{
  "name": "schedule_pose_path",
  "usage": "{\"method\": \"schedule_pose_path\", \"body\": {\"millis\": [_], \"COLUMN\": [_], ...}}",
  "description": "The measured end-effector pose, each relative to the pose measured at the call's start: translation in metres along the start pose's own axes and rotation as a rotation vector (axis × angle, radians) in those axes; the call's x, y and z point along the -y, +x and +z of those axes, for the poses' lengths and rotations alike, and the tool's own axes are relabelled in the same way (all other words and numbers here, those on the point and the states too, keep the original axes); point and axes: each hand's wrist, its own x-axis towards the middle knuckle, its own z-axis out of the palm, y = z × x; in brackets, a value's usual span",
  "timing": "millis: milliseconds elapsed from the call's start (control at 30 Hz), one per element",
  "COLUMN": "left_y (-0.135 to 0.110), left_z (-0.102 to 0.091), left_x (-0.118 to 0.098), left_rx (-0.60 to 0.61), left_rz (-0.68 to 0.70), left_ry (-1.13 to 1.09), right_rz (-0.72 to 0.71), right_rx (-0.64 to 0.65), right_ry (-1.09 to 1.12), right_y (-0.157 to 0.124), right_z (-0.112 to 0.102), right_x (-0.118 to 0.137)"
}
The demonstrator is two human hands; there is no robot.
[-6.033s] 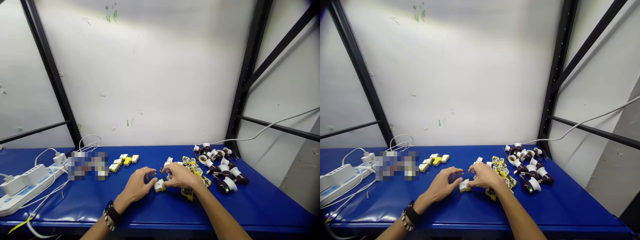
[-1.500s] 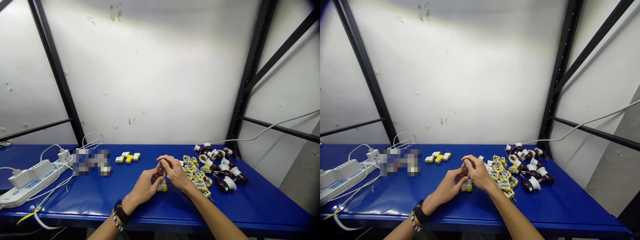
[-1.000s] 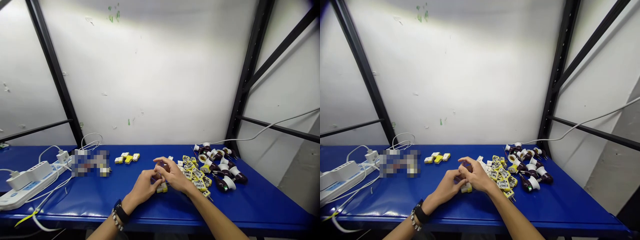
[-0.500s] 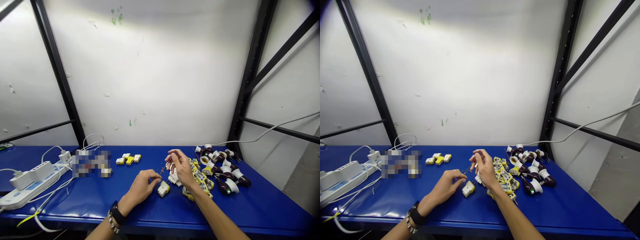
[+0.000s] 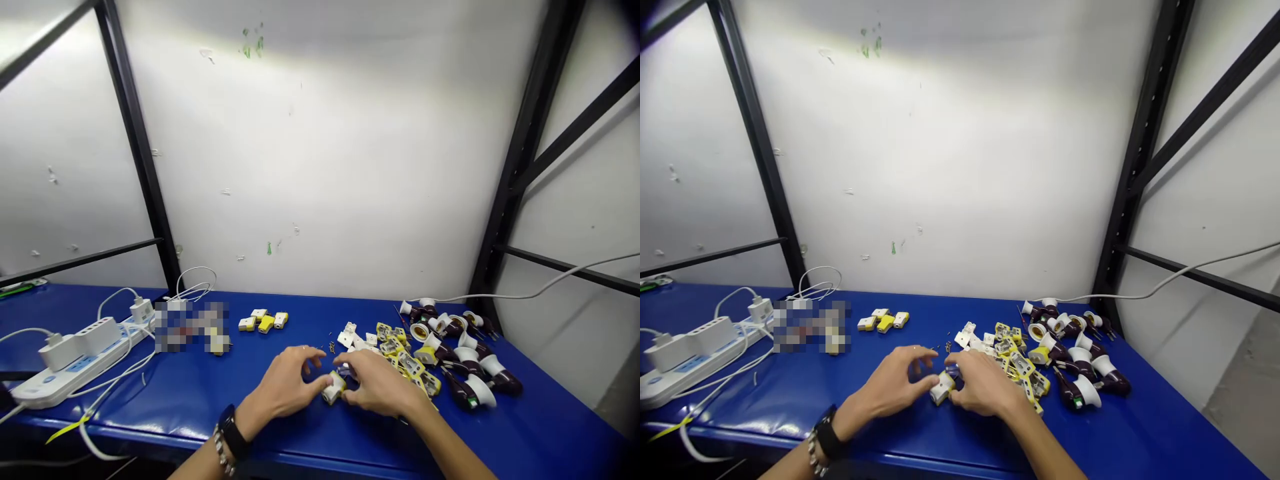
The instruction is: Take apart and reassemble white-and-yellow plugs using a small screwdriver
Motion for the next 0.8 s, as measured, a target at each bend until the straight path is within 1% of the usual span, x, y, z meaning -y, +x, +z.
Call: {"method": "schedule_pose_path", "body": {"millis": [67, 100, 167, 233, 300, 367, 433, 500, 567, 633, 733, 800], "left_y": [-0.011, -0.014, -0.017, -0.017, -0.015, -0.012, -0.005, 0.006, 0.021, 0.037, 0.054, 0.059], "left_z": [0.002, 0.002, 0.003, 0.002, 0.000, -0.001, 0.001, 0.007, 0.017, 0.028, 0.041, 0.041], "left_x": [-0.008, -0.012, -0.017, -0.020, -0.023, -0.025, -0.027, -0.029, -0.030, -0.031, -0.031, -0.029], "left_rx": [0.044, 0.065, 0.106, 0.113, 0.056, -0.047, -0.138, -0.174, -0.156, -0.106, -0.030, -0.009], "left_rz": [0.010, 0.014, 0.038, 0.086, 0.141, 0.182, 0.207, 0.207, 0.199, 0.197, 0.217, 0.241], "left_ry": [0.027, 0.034, 0.028, 0.005, -0.034, -0.089, -0.125, -0.100, -0.022, 0.069, 0.153, 0.168], "right_rz": [0.000, 0.000, 0.011, 0.031, 0.054, 0.079, 0.127, 0.202, 0.293, 0.363, 0.443, 0.471], "right_rx": [0.059, 0.067, 0.050, 0.006, -0.050, -0.122, -0.199, -0.273, -0.340, -0.370, -0.345, -0.298], "right_ry": [-0.048, -0.059, -0.081, -0.086, -0.075, -0.079, -0.134, -0.187, -0.238, -0.286, -0.356, -0.360], "right_y": [-0.001, 0.000, 0.000, -0.002, -0.007, -0.013, -0.019, -0.024, -0.027, -0.029, -0.027, -0.025], "right_z": [0.006, 0.008, 0.009, 0.007, 0.002, -0.007, -0.019, -0.035, -0.051, -0.064, -0.073, -0.072], "right_x": [0.002, 0.004, 0.007, 0.008, 0.008, 0.003, -0.005, -0.017, -0.032, -0.048, -0.069, -0.080]}}
